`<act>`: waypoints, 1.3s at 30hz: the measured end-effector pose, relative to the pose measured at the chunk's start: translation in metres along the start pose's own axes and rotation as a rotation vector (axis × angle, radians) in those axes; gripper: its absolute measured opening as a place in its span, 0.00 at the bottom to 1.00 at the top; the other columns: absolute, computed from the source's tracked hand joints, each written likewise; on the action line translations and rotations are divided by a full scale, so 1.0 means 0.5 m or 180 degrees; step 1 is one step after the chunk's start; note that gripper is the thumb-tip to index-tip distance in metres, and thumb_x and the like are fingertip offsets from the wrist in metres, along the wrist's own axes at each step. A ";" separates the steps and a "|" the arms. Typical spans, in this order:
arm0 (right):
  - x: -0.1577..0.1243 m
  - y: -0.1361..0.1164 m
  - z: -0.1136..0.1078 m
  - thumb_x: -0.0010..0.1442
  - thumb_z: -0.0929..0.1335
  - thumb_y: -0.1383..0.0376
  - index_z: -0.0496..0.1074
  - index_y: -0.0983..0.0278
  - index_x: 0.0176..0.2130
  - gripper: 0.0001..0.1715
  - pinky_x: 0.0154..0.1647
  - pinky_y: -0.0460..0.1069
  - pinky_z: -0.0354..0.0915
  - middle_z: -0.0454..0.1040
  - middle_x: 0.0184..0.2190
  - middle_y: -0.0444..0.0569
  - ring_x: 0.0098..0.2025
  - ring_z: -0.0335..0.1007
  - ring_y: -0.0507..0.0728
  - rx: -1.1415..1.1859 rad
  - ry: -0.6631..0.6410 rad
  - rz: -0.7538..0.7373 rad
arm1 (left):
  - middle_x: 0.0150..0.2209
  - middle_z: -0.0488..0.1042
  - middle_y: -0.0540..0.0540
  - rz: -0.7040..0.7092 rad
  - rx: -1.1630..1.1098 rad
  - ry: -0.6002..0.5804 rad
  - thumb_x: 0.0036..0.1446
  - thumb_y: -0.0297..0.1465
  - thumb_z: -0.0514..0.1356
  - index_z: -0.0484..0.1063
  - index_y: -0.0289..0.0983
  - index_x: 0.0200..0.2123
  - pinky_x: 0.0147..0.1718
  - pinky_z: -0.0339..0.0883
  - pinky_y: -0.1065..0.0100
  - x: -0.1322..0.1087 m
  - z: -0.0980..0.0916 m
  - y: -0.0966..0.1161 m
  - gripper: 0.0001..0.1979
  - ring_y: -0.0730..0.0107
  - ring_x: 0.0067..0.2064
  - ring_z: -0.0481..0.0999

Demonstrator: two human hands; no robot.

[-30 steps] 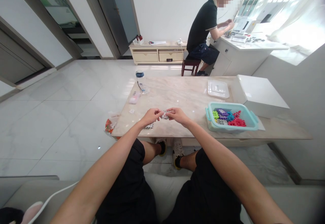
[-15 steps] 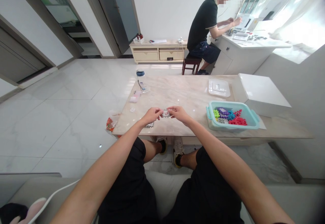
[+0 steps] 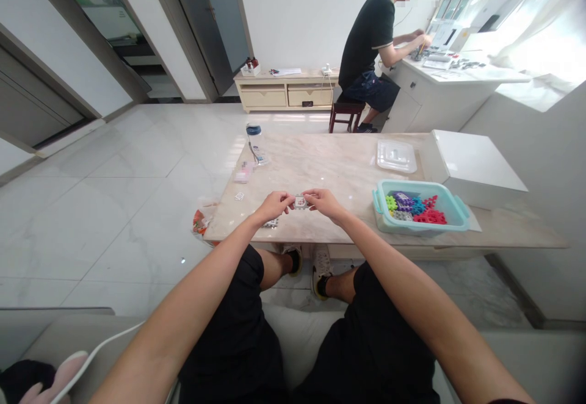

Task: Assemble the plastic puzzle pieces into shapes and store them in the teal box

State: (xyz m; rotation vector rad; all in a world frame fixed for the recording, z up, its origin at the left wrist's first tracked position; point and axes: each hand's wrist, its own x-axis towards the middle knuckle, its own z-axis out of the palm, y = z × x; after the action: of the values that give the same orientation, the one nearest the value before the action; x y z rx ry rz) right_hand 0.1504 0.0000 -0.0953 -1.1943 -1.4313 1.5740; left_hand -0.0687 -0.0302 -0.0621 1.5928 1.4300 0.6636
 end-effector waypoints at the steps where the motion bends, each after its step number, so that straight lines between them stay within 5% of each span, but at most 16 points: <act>1: -0.001 -0.001 0.000 0.68 0.74 0.65 0.84 0.65 0.46 0.09 0.34 0.45 0.73 0.86 0.37 0.51 0.36 0.80 0.54 0.0006 0.0008 0.0005 | 0.35 0.84 0.41 0.0000 -0.0003 0.0008 0.65 0.47 0.63 0.78 0.35 0.33 0.27 0.66 0.70 0.000 0.000 0.001 0.19 0.70 0.29 0.76; 15: -0.004 -0.013 -0.008 0.67 0.75 0.64 0.83 0.65 0.47 0.10 0.34 0.45 0.72 0.87 0.39 0.52 0.37 0.80 0.54 0.0137 0.0111 0.0122 | 0.35 0.83 0.40 -0.0131 -0.0014 0.0269 0.65 0.42 0.61 0.78 0.34 0.36 0.27 0.66 0.70 0.004 -0.002 -0.002 0.16 0.70 0.28 0.76; 22: -0.010 -0.011 -0.005 0.70 0.72 0.64 0.83 0.66 0.48 0.10 0.35 0.45 0.72 0.86 0.38 0.52 0.37 0.81 0.54 0.0055 -0.0080 0.0129 | 0.33 0.83 0.41 -0.0182 0.0001 0.0013 0.66 0.47 0.60 0.79 0.34 0.34 0.24 0.64 0.70 0.010 0.004 0.003 0.21 0.68 0.28 0.77; 29: -0.029 -0.013 -0.005 0.56 0.83 0.57 0.81 0.64 0.53 0.28 0.49 0.52 0.76 0.84 0.53 0.57 0.46 0.83 0.60 -0.1088 0.0092 -0.0732 | 0.28 0.81 0.42 -0.0250 0.0028 0.0103 0.63 0.47 0.64 0.77 0.35 0.27 0.27 0.64 0.69 0.017 0.007 -0.002 0.21 0.67 0.28 0.77; 35: -0.014 -0.018 0.012 0.64 0.78 0.60 0.79 0.66 0.49 0.16 0.38 0.49 0.74 0.86 0.37 0.54 0.38 0.82 0.58 -0.0431 0.0067 -0.0043 | 0.31 0.82 0.42 -0.0151 -0.0067 0.0278 0.65 0.43 0.62 0.78 0.35 0.30 0.28 0.66 0.69 0.003 -0.009 -0.005 0.18 0.66 0.30 0.78; 39: 0.004 -0.038 0.021 0.62 0.77 0.63 0.82 0.64 0.45 0.12 0.36 0.47 0.71 0.84 0.31 0.48 0.34 0.78 0.54 -0.0329 -0.0006 -0.0182 | 0.35 0.84 0.40 -0.0045 -0.0105 0.0488 0.62 0.45 0.65 0.80 0.35 0.37 0.28 0.67 0.69 -0.013 -0.022 -0.007 0.17 0.64 0.33 0.79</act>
State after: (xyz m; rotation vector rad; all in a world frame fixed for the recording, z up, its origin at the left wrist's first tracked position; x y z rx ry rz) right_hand 0.1382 0.0014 -0.0772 -1.2005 -1.5507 1.4782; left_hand -0.0809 -0.0336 -0.0590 1.5321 1.5318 0.8114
